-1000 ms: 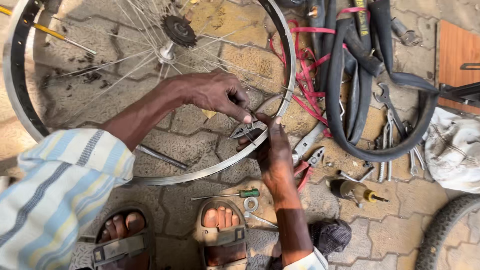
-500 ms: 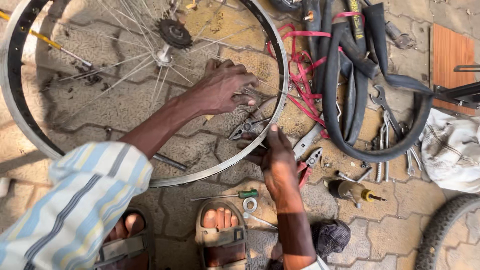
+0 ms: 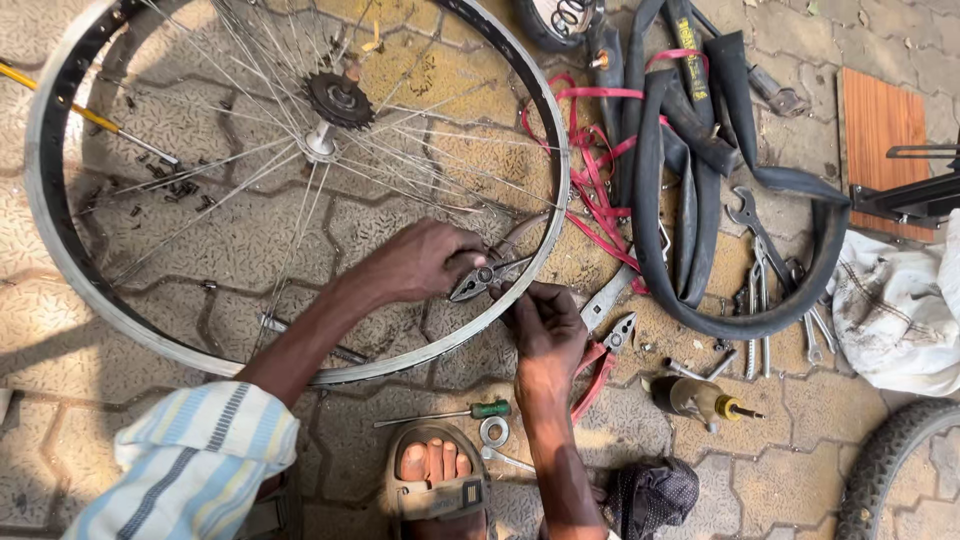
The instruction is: The person removes bicycle spokes from a wheel rim using pliers and a hammer. They then gather the removed spokes and wipe the rim with a cloth.
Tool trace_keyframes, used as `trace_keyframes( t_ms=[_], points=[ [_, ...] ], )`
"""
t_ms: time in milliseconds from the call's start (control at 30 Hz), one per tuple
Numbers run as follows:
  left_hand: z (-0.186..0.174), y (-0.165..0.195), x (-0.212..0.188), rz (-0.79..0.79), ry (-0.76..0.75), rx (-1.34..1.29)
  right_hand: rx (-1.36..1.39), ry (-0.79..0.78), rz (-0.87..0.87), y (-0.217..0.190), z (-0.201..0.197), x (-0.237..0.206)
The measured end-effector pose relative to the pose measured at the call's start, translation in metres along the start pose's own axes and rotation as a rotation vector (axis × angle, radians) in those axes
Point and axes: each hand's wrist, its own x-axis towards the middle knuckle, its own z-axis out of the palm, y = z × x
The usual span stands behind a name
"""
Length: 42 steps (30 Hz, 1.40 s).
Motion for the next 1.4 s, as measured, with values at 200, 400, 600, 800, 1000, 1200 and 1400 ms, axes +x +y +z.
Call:
trace_keyframes(
  t_ms=[200,400,600,800,1000,1200,1400],
  points=[
    [0.012,-0.023,0.016,-0.107,0.318,-0.326,0.222,0.012,0.174,0.001,-0.025,-0.002],
    [0.008,-0.033,0.024,-0.295,0.66,-0.897,-0.005,-0.139,0.377,0.017,-0.043,0.02],
    [0.005,-0.018,0.012,-0.4,0.811,-0.584,-1.18,-0.349,-0.7,-0.054,-0.059,0.046],
    [0.0,-0.012,-0.015,-0.397,1.27,0.11,-0.301,-0.066,0.053,-0.07,-0.023,0.065],
    [-0.014,-0.052,-0.064,-0.661,1.069,0.407,-1.335,-0.176,-0.419,-0.038,0.013,0.078],
    [-0.01,-0.106,-0.089,-0.618,0.881,0.341,-0.938,-0.098,0.005,0.003,0.008,0.07],
    [-0.009,-0.095,-0.079,-0.743,0.675,-0.033,-0.534,-0.104,0.036,-0.026,0.013,0.08]
  ],
)
